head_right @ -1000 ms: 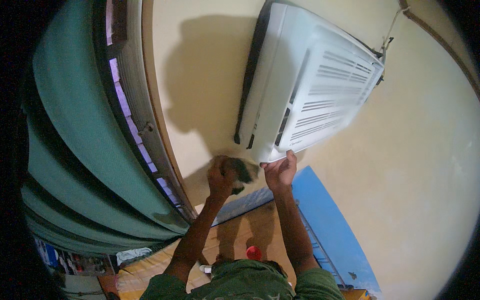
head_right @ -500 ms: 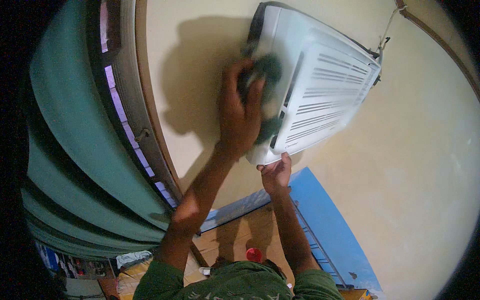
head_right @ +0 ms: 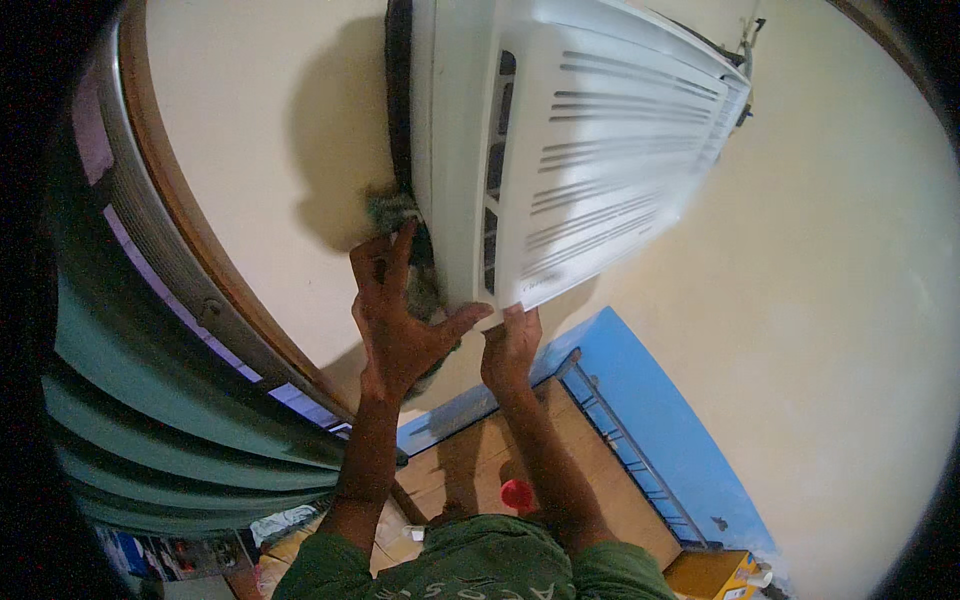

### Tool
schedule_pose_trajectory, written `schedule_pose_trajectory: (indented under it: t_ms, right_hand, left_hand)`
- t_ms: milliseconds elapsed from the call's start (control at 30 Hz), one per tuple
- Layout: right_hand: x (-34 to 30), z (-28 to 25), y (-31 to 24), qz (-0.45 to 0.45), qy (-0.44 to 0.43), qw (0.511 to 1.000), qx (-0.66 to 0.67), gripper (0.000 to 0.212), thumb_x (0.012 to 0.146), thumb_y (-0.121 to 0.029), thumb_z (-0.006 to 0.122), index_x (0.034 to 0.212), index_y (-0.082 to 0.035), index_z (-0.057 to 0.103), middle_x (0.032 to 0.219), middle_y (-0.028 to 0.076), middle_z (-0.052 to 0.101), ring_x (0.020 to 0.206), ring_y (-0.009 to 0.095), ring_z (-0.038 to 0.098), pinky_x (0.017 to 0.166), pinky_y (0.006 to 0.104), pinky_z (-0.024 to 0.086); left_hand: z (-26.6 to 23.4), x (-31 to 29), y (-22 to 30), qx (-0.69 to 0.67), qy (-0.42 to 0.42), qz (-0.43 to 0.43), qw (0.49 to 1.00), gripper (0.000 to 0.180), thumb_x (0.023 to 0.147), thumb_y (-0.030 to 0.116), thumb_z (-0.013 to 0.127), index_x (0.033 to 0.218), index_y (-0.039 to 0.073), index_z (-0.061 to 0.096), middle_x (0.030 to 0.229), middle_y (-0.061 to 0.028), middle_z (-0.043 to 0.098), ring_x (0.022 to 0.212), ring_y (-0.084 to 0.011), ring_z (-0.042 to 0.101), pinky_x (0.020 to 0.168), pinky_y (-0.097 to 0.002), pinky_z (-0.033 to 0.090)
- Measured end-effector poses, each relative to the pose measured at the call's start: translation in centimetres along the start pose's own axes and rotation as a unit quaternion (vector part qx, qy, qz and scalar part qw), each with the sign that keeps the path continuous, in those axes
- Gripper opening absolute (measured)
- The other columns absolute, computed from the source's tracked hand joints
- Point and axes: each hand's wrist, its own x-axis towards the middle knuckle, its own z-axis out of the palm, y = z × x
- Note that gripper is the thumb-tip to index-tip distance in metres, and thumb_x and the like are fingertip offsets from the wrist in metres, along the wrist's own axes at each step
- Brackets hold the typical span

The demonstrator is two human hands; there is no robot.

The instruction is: The person uses a remote to adjust the air conditioner, then wipes the unit with a cloth. They open the front panel, wipe the interior, close the panel, and press buttons on the control panel to adjust settings.

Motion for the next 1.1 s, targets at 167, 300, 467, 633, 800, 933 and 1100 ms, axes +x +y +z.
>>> schedule_pose_trajectory:
  t_ms: [167,300,467,633,800,933,1100]
  right_hand:
    - [-0.2,0.2,-0.2,-0.045,-0.004,0.990,-0.133,0.045,0.099,-0.032,0.055,0.128,0.001,0.047,0.117,0.012,0.059,0.107,0.022,0.059,0.092,0.0369,0.048]
    - [-0.5,0.9,-1.0,-0.017,0.015,0.999,-0.040,0.043,0.101,-0.032,0.053,0.126,0.002,0.050,0.108,0.011,0.062,0.088,0.014,0.059,0.074,0.0298,0.052]
    - [-0.3,0.3,-1.0,-0.026,-0.043,0.995,-0.080,0.052,0.100,-0.037,0.054,0.131,0.003,0.046,0.112,0.013,0.062,0.095,0.016,0.062,0.078,0.0319,0.054]
    - [-1.0,-3.9,2.9,-0.032,-0.106,0.992,-0.053,0.060,0.100,-0.039,0.053,0.142,0.000,0.038,0.132,0.017,0.054,0.117,0.027,0.056,0.091,0.0423,0.052]
    - [-10.9,-11.0,5.1,0.285,-0.439,0.790,-0.319,0.056,0.095,-0.041,0.060,0.134,-0.001,0.053,0.121,0.014,0.063,0.111,0.020,0.055,0.095,0.0391,0.044]
    - [-13.1,-12.4,-0.4,0.214,-0.348,0.854,-0.321,0.061,0.097,-0.052,0.056,0.131,-0.001,0.053,0.111,0.019,0.061,0.110,0.021,0.057,0.095,0.0357,0.046]
    - [-8.8,-4.5,-9.1,-0.029,-0.199,0.978,-0.053,0.073,0.094,-0.057,0.056,0.134,0.003,0.045,0.125,0.019,0.054,0.119,0.026,0.054,0.099,0.0372,0.043]
  left_hand:
    - [2.0,-0.1,0.3,-0.013,-0.001,-0.042,0.999,0.102,0.058,0.032,0.089,0.145,0.005,0.044,0.121,-0.0195,0.046,0.108,-0.0369,0.056,0.088,-0.0448,0.052]
    - [2.3,0.3,0.0,-0.001,0.026,0.017,1.000,0.099,0.057,0.026,0.087,0.145,0.004,0.046,0.118,-0.0189,0.048,0.105,-0.0350,0.055,0.088,-0.0430,0.052]
    - [1.6,-0.1,-0.7,-0.050,0.017,0.011,0.999,0.089,0.065,0.021,0.087,0.144,0.003,0.048,0.112,-0.0140,0.048,0.103,-0.0275,0.053,0.087,-0.0397,0.049]
    - [1.2,-5.6,-0.1,-0.231,0.101,-0.182,0.950,0.058,0.080,0.015,0.078,0.131,-0.002,0.056,0.111,-0.0124,0.055,0.107,-0.0247,0.055,0.091,-0.0389,0.048]
    - [3.0,-13.8,0.7,-0.198,0.215,-0.310,0.905,0.041,0.092,0.028,0.066,0.118,-0.001,0.053,0.112,-0.0136,0.054,0.105,-0.0241,0.053,0.093,-0.0386,0.046]
    - [3.1,-13.6,1.2,-0.215,0.277,-0.303,0.886,0.039,0.096,0.028,0.064,0.120,0.000,0.049,0.113,-0.0131,0.054,0.103,-0.0233,0.053,0.092,-0.0378,0.047]
    - [1.9,-6.8,4.1,-0.226,0.275,-0.110,0.928,0.036,0.092,0.027,0.068,0.113,0.003,0.052,0.105,-0.0092,0.052,0.095,-0.0198,0.050,0.084,-0.0351,0.044]
